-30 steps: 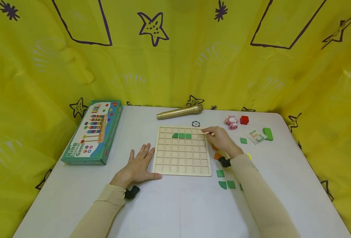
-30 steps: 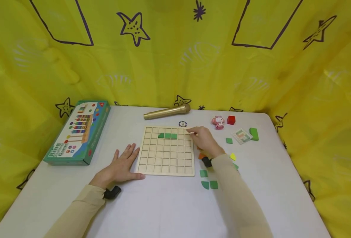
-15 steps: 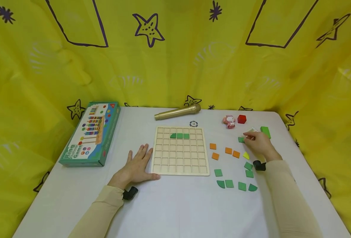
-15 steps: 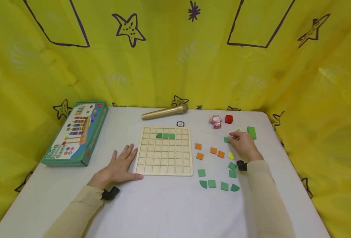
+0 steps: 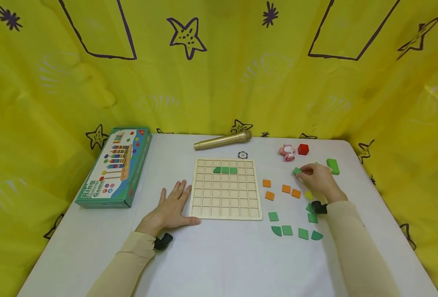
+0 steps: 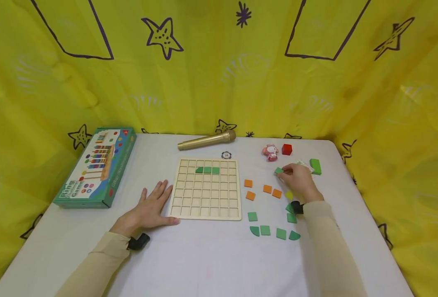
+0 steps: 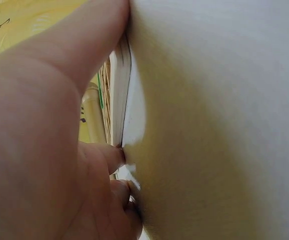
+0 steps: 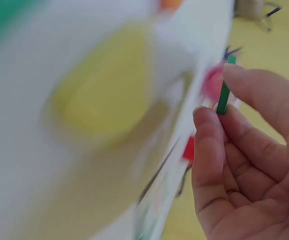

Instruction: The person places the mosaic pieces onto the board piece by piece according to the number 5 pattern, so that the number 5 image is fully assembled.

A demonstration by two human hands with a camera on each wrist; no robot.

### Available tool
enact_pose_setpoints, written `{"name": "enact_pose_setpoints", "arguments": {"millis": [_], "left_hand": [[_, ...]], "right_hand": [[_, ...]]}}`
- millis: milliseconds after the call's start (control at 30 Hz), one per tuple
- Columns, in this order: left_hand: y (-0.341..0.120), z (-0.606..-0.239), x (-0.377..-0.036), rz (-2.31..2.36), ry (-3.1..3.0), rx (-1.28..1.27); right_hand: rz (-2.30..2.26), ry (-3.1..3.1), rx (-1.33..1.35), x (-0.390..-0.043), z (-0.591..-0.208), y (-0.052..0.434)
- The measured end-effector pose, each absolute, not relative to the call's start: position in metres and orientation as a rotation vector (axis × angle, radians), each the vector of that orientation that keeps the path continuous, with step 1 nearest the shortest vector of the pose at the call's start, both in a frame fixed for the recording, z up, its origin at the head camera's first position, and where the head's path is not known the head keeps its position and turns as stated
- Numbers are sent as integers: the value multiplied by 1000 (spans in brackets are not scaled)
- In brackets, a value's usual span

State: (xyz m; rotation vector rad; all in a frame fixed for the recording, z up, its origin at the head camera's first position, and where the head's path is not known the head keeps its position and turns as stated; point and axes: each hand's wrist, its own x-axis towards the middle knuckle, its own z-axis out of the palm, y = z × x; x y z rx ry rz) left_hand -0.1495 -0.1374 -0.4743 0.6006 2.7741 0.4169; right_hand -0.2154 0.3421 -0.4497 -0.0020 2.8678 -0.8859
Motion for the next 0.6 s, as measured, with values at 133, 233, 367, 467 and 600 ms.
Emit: {"name": "enact_pose_setpoints", "arguments": {"millis": [133, 233, 367, 467, 600], "left_hand": [[-137, -475, -149, 419, 2772, 603], [-138, -475, -149, 421, 2770, 600], [-138, -476, -149, 429, 2772, 600], [-138, -475, -149, 438, 2773, 603], [-138, -475, -149, 433, 2776, 610]], "right_hand": [[-968, 2856, -39, -216, -445, 314], [-998, 2845, -106, -222, -446, 290], [-1029, 2830, -221, -230, -449, 260], [-1027, 2808, -296, -236, -449, 239], [-989, 2777, -336, -242, -447, 215]]}}
